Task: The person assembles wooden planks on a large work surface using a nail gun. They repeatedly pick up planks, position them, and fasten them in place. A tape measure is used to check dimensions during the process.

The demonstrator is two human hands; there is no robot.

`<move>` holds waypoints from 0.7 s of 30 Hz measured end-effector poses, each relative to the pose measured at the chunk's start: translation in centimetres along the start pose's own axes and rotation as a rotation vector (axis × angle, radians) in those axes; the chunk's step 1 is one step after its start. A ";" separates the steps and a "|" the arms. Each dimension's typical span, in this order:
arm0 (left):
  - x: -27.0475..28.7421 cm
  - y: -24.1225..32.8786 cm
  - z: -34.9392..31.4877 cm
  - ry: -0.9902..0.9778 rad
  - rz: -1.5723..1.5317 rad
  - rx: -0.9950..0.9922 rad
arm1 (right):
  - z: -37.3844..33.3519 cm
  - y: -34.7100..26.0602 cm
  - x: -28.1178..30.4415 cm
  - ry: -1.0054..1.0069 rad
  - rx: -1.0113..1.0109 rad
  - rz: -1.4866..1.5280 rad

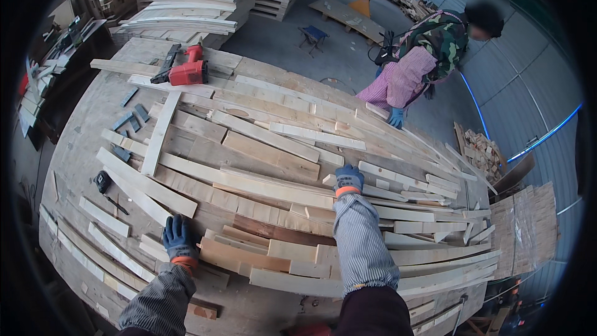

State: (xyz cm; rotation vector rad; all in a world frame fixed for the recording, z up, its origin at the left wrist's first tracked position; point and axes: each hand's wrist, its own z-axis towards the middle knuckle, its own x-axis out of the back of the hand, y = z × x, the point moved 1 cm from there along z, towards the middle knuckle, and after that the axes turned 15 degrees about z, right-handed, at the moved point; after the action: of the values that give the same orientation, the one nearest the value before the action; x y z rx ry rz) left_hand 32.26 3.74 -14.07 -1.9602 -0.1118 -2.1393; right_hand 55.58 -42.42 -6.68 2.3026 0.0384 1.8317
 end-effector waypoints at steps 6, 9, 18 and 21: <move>1.3 -0.1 -0.2 0.033 -0.017 0.014 | -7.2 1.1 5.6 0.233 0.121 0.093; -0.7 0.2 -0.2 0.030 -0.072 -0.019 | -15.9 2.7 11.3 0.412 0.188 0.335; 1.1 -1.3 -0.4 0.432 -0.470 -0.002 | -49.0 -3.4 16.2 0.827 0.479 0.998; 3.8 -1.0 -3.8 0.292 -0.739 -0.077 | -58.7 -4.5 15.5 0.797 0.163 1.374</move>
State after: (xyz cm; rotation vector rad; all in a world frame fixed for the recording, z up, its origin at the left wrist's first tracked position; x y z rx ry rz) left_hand 28.07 3.37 -10.57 -1.7866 -0.8221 -2.8831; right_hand 2.90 -27.65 19.99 1.4208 -1.6442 3.2487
